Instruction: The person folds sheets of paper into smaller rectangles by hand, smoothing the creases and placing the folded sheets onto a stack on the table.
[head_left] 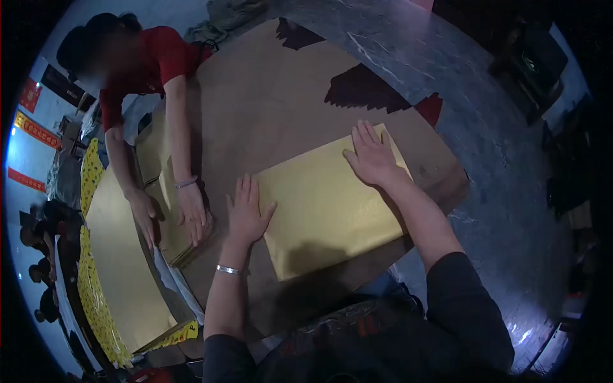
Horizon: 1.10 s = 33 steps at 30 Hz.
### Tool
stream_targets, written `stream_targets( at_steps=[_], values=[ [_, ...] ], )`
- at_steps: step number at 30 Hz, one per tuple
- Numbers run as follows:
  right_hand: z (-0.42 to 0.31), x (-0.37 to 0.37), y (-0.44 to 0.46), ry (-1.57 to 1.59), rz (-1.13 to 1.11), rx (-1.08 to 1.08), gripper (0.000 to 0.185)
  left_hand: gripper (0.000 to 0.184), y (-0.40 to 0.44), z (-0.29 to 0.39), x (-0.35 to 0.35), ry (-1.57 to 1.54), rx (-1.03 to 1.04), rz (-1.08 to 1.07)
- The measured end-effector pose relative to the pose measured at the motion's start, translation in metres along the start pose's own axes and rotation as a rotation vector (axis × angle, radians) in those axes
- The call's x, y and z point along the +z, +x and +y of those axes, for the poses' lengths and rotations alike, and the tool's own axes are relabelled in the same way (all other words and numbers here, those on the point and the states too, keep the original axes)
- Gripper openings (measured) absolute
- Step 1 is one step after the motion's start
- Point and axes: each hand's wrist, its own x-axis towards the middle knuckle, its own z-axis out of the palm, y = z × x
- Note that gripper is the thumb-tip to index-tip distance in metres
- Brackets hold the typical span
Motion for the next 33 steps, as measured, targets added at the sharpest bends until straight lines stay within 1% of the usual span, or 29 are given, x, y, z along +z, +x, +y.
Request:
stream_targets(
  at_steps=[1, 3, 4, 5, 7, 8, 9, 11, 12, 13, 15, 16, 18, 19, 20, 21, 23, 24, 26, 27, 28, 31, 32, 33],
  values=[
    [0.014, -0.007, 0.001, -0.058, -0.009, 0.041, 0.07, 0.079, 0.003, -0.003, 0.0, 0.011, -0.034, -0.011],
    [0.042, -0.017, 0.001, -0.038, -0.045, 0.132, 0.07, 0.075, 0.013, -0.008, -0.003, -0.013, -0.122, -0.054],
    [0.052, -0.017, 0.0, -0.048, -0.029, 0.151, 0.069, 0.066, 0.016, -0.01, 0.002, 0.034, -0.127, 0.069],
    [0.056, -0.016, 0.0, -0.045, -0.02, 0.159, 0.069, 0.066, 0.02, -0.013, 0.002, 0.037, -0.117, 0.075],
    [0.061, -0.018, -0.003, -0.032, -0.019, 0.177, 0.069, 0.05, 0.027, -0.013, -0.006, -0.078, -0.189, 0.157],
    [0.063, -0.016, -0.002, -0.042, -0.021, 0.174, 0.069, 0.035, 0.03, -0.011, -0.008, -0.057, -0.197, 0.271],
    [0.063, -0.017, -0.001, -0.042, -0.01, 0.176, 0.069, 0.035, 0.032, -0.006, -0.015, -0.057, -0.192, 0.281],
    [0.061, -0.017, -0.002, -0.032, -0.023, 0.189, 0.069, 0.042, 0.035, 0.002, -0.028, -0.267, -0.339, 0.206],
    [0.063, -0.014, -0.001, -0.031, -0.003, 0.182, 0.069, 0.042, 0.038, -0.009, -0.013, -0.247, -0.369, 0.3],
    [0.063, -0.015, -0.002, -0.032, 0.003, 0.178, 0.069, 0.042, 0.04, -0.014, -0.009, -0.248, -0.37, 0.307],
    [0.062, -0.018, -0.003, -0.024, -0.013, 0.178, 0.07, 0.041, 0.044, -0.023, -0.002, -0.419, -0.473, 0.218],
    [0.063, -0.017, -0.004, -0.019, 0.002, 0.17, 0.07, 0.041, 0.042, -0.025, 0.004, -0.417, -0.475, 0.227],
    [0.064, -0.016, -0.004, -0.005, 0.01, 0.166, 0.07, 0.042, 0.034, -0.026, 0.01, -0.611, -0.402, 0.306],
    [0.063, -0.016, -0.004, 0.005, 0.012, 0.171, 0.07, 0.039, 0.029, -0.014, -0.004, -0.671, -0.443, 0.201],
    [0.064, -0.016, -0.004, 0.015, 0.02, 0.171, 0.07, 0.039, 0.029, -0.026, 0.009, -0.661, -0.437, 0.207],
    [0.064, -0.015, -0.004, 0.017, 0.023, 0.168, 0.07, 0.037, 0.03, -0.048, 0.037, -0.832, -0.474, 0.144],
    [0.066, -0.011, -0.004, 0.023, 0.032, 0.168, 0.07, 0.034, 0.01, -0.005, -0.006, -1.227, -0.564, -0.001],
    [0.067, -0.008, -0.003, 0.022, 0.05, 0.164, 0.07, 0.034, 0.011, -0.007, -0.005, -1.223, -0.556, 0.002],
    [0.069, -0.009, -0.005, 0.041, 0.047, 0.15, 0.069, 0.033, 0.012, -0.025, 0.014, -0.722, -0.424, 0.159],
    [0.069, -0.011, -0.006, 0.04, 0.053, 0.151, 0.069, 0.038, 0.013, -0.026, 0.018, -0.804, -0.454, 0.157],
    [0.068, -0.012, -0.008, 0.042, 0.045, 0.152, 0.069, 0.038, 0.015, -0.028, 0.021, -0.806, -0.449, 0.161],
    [0.067, -0.012, -0.008, 0.017, 0.06, 0.152, 0.069, 0.049, 0.018, -0.021, 0.018, -0.516, -0.418, 0.201],
    [0.067, -0.011, -0.007, 0.026, 0.054, 0.152, 0.069, 0.049, 0.019, -0.018, 0.014, -0.516, -0.414, 0.205],
    [0.067, -0.012, -0.009, 0.036, 0.049, 0.153, 0.069, 0.051, 0.02, -0.014, 0.007, -0.579, -0.463, 0.165]
  ],
)
